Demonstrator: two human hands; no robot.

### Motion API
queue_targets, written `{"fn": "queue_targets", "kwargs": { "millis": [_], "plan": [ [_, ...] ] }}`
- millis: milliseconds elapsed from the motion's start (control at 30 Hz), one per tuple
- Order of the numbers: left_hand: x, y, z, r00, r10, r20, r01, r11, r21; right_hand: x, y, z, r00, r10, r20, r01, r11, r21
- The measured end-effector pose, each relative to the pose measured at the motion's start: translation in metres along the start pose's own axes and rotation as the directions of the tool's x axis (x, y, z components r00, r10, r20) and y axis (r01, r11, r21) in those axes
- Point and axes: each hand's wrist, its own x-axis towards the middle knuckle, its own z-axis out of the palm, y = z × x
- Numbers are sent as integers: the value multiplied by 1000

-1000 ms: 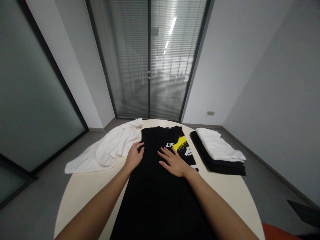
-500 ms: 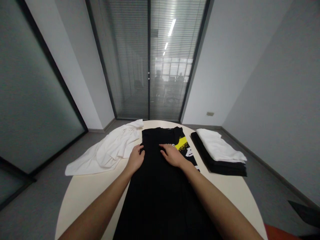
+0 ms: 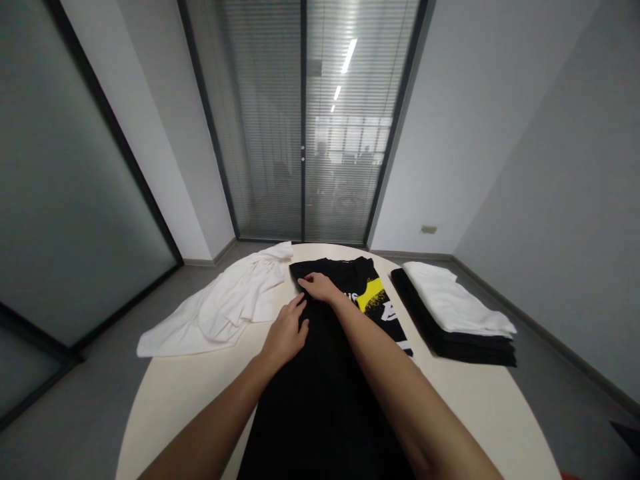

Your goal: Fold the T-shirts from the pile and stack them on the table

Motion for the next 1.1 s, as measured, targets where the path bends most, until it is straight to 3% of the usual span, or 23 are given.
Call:
{"fn": "queue_targets", "kwargs": {
  "millis": [200, 400, 467, 533, 600, 667, 767, 833, 967, 1100],
  "plan": [
    [-1, 5, -5, 998, -13, 59, 10, 999, 44, 14, -17, 9, 995, 98, 1, -97, 987, -128],
    [2, 3, -15, 985, 4, 170, -6, 1000, 14, 23, -13, 20, 983, 153, -103, -165, 979, -118],
    [3, 6, -22, 986, -38, 160, 32, 999, 39, 29, -4, 20, 978, 166, -128, -175, 982, -67],
    [3, 14, -30, 976, -157, 151, 136, 981, 140, 35, 6, 19, 973, 179, -143, -182, 983, -6],
    [2, 27, -40, 929, -322, 181, 269, 925, 269, 40, 16, 19, 969, 189, -157, -181, 982, 62],
    [1, 41, -51, 859, -435, 271, 323, 870, 372, 43, 23, 19, 966, 194, -172, -173, 976, 134],
    [-2, 61, -69, 766, -494, 412, 282, 833, 477, 42, 30, 20, 960, 201, -194, -153, 959, 237],
    [-3, 71, -79, 746, -476, 465, 261, 853, 453, 40, 33, 20, 957, 205, -206, -140, 946, 293],
    [-6, 83, -80, 811, -301, 501, 239, 953, 186, 36, 39, 13, 947, 216, -238, -122, 927, 355],
    [-10, 90, -61, 894, -68, 442, 116, 990, -84, 32, 48, -4, 935, 224, -275, -117, 927, 358]
  ]
}}
